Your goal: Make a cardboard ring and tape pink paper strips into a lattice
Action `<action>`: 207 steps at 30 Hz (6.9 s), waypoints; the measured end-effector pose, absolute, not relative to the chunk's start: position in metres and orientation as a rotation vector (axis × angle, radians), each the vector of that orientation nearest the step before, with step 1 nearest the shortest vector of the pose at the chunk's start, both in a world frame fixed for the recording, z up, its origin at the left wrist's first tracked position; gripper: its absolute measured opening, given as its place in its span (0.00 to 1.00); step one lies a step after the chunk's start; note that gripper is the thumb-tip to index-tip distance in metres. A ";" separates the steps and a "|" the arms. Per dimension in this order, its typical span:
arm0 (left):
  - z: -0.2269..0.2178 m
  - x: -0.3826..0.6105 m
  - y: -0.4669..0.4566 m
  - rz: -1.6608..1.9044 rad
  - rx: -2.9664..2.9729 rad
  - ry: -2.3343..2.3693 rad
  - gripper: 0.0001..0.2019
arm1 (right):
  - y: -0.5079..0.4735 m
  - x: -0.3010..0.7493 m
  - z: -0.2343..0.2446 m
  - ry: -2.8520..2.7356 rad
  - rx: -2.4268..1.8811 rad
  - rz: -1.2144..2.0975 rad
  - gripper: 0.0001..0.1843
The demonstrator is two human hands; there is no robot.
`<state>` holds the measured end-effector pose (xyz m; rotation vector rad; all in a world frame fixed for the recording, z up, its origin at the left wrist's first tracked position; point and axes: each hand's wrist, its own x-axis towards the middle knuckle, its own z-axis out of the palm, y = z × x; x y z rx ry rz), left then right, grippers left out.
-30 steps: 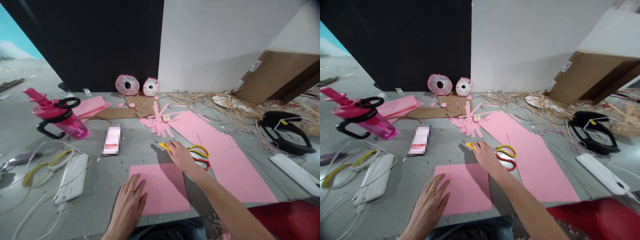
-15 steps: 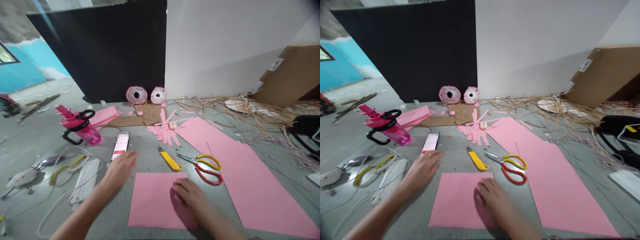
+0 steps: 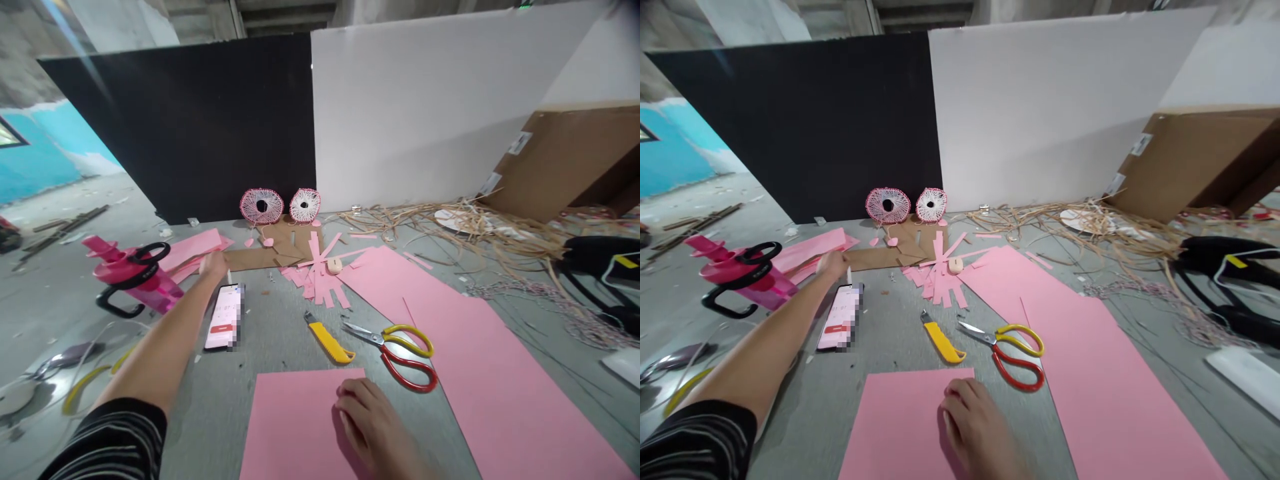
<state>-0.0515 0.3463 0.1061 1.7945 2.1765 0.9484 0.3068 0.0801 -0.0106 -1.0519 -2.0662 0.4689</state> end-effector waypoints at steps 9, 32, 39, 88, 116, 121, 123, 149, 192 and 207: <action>0.149 -0.006 0.314 1.762 1.287 1.659 0.04 | 0.083 0.313 -0.015 -2.061 -1.027 0.589 0.13; 0.062 0.088 -0.019 1.257 0.616 1.020 0.16 | 0.044 0.321 0.039 -1.094 -0.996 1.189 0.20; 0.050 0.102 -0.065 1.309 0.885 0.968 0.16 | -0.014 0.332 0.025 -1.472 -1.256 1.133 0.11; 0.070 0.132 0.007 1.047 0.877 0.657 0.15 | 0.029 0.327 0.038 -1.115 -0.608 1.868 0.20; 0.025 0.105 0.133 0.895 0.741 0.715 0.19 | 0.162 0.318 0.023 -1.120 -0.666 1.981 0.26; 0.024 0.109 0.131 0.816 0.766 0.777 0.20 | 0.153 0.316 0.025 -1.178 -0.589 2.077 0.28; 0.025 0.110 0.131 0.806 0.761 0.797 0.21 | 0.152 0.315 0.024 -1.155 -0.623 2.108 0.29; 0.025 0.112 0.126 0.617 0.875 0.912 0.21 | 0.141 0.310 0.023 -1.240 -0.796 2.041 0.35; 0.025 0.115 0.114 0.432 0.939 0.875 0.18 | 0.135 0.305 0.016 -1.446 -1.029 1.945 0.32; 0.049 0.124 0.125 1.054 0.534 0.837 0.23 | 0.144 0.292 0.003 -0.876 -0.967 1.685 0.27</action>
